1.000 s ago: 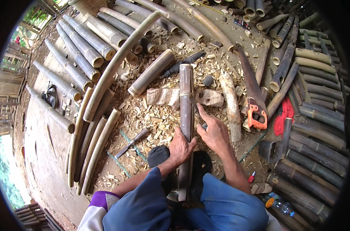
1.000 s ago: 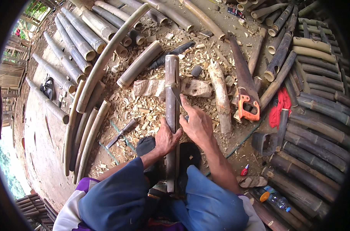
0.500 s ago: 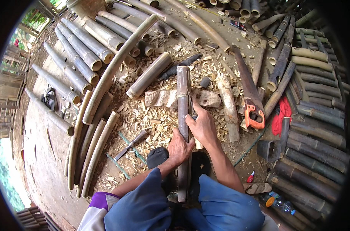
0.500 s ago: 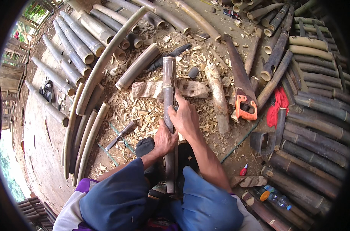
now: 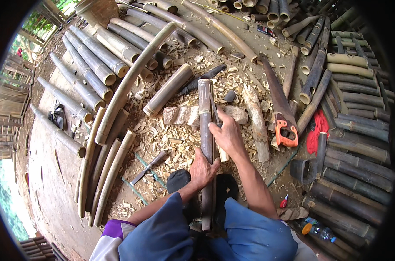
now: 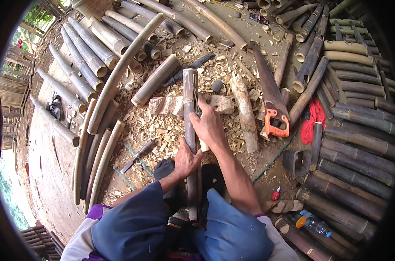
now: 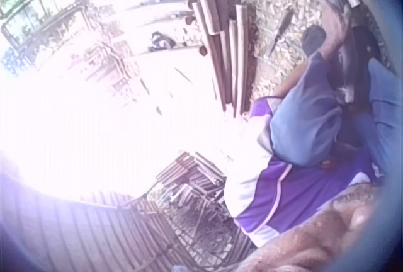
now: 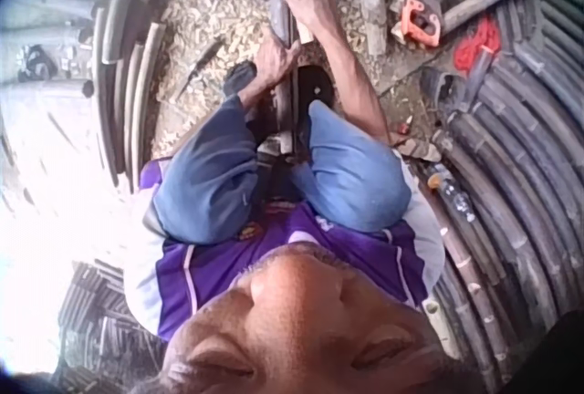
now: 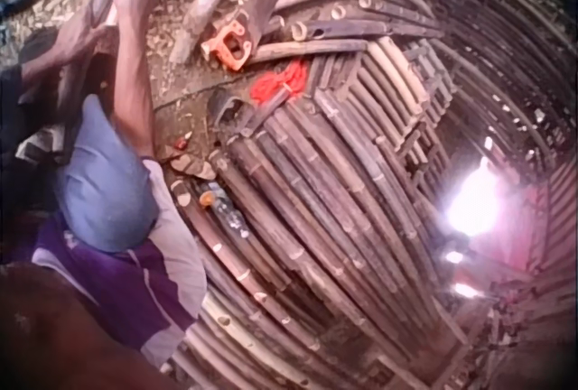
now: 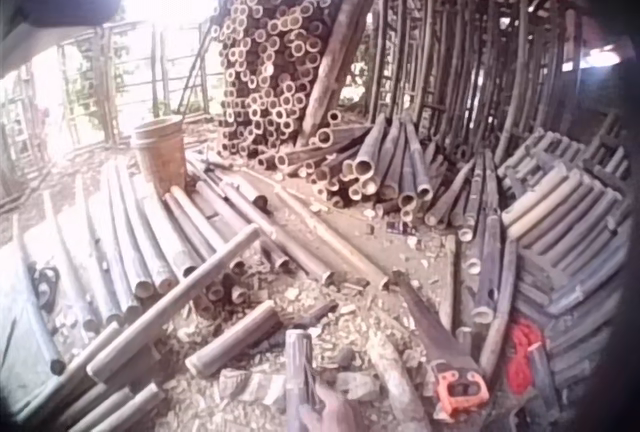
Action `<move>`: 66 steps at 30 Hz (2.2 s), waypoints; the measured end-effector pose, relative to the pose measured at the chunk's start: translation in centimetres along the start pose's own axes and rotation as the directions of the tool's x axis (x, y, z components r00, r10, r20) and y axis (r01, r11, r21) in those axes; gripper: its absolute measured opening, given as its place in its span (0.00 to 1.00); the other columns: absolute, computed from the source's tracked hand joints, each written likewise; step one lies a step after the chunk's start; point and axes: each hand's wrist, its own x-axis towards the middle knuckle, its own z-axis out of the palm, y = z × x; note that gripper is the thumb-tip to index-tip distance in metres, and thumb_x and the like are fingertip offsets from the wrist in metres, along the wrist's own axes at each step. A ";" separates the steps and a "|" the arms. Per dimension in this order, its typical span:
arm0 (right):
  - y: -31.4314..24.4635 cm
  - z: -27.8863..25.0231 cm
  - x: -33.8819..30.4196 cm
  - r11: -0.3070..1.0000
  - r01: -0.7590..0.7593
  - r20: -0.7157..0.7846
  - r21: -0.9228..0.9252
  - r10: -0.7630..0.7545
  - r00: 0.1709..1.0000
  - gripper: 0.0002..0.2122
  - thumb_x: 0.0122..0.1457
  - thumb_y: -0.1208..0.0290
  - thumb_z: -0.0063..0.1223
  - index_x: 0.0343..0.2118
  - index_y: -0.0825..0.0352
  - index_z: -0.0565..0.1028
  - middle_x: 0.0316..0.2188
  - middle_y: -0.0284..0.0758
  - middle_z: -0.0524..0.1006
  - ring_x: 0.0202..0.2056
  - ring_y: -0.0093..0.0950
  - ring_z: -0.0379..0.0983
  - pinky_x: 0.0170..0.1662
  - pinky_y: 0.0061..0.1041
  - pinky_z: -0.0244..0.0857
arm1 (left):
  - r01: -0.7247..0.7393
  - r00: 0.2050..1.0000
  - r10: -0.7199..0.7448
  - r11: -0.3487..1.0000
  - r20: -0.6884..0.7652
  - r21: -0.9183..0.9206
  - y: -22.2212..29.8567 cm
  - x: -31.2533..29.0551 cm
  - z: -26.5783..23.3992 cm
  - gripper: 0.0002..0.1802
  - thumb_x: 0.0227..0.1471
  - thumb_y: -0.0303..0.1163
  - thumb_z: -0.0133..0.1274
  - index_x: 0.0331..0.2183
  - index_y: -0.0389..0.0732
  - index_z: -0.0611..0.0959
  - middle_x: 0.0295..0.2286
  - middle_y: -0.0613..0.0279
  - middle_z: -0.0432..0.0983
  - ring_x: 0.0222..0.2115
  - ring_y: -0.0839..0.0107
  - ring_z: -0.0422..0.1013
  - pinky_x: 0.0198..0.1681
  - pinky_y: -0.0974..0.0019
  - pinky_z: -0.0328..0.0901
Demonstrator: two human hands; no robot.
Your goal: The person sits on the ground and uses a wooden mallet to strike a metal chisel, splitting a long bamboo pole lengthwise. They repeatedly adjust the bamboo and chisel to drive the split further down the pole, then use a knife to refine the cut.
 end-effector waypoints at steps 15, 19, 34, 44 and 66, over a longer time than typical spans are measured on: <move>4.4 -2.9 -11.0 0.542 -0.175 0.179 0.822 0.046 0.983 0.28 0.68 0.70 0.47 0.70 0.69 0.59 0.28 0.41 0.78 0.23 0.30 0.78 0.24 0.30 0.76 | -0.069 0.957 0.108 0.986 0.268 -0.150 -5.7 -3.4 -1.5 0.44 0.42 0.49 0.73 0.50 0.28 0.73 0.36 0.36 0.81 0.41 0.49 0.80 0.47 0.53 0.74; 4.3 -2.6 -14.0 0.570 -0.297 0.287 0.766 0.111 0.952 0.28 0.68 0.68 0.48 0.69 0.68 0.61 0.27 0.40 0.78 0.21 0.28 0.78 0.25 0.28 0.75 | -0.087 0.986 0.126 0.947 0.111 -0.310 -3.8 1.2 -2.6 0.34 0.43 0.41 0.72 0.46 0.28 0.80 0.33 0.48 0.83 0.32 0.64 0.80 0.38 0.61 0.77; 4.9 -1.1 -14.0 0.480 -0.423 0.412 0.769 0.135 0.901 0.23 0.69 0.66 0.49 0.65 0.67 0.64 0.25 0.37 0.78 0.18 0.26 0.76 0.21 0.25 0.72 | -0.175 0.978 0.202 0.937 0.060 -0.304 -1.7 4.5 -2.8 0.25 0.46 0.37 0.68 0.42 0.29 0.83 0.29 0.47 0.83 0.30 0.61 0.80 0.39 0.57 0.75; 6.7 1.6 -10.8 0.527 -0.268 0.284 0.806 0.052 0.957 0.20 0.66 0.71 0.53 0.59 0.69 0.70 0.24 0.38 0.78 0.17 0.27 0.76 0.19 0.26 0.71 | -0.200 0.975 0.213 0.963 0.059 -0.179 -1.8 4.8 -2.9 0.25 0.47 0.37 0.68 0.42 0.29 0.82 0.31 0.47 0.84 0.31 0.61 0.80 0.39 0.58 0.75; 5.4 -0.1 -11.8 0.518 -0.341 0.331 0.785 0.115 0.937 0.11 0.65 0.69 0.53 0.45 0.72 0.74 0.24 0.39 0.79 0.16 0.28 0.77 0.18 0.26 0.71 | -0.201 0.978 0.203 0.978 0.036 -0.064 -3.7 2.1 -1.5 0.33 0.45 0.48 0.70 0.40 0.28 0.80 0.33 0.37 0.81 0.37 0.45 0.79 0.44 0.49 0.72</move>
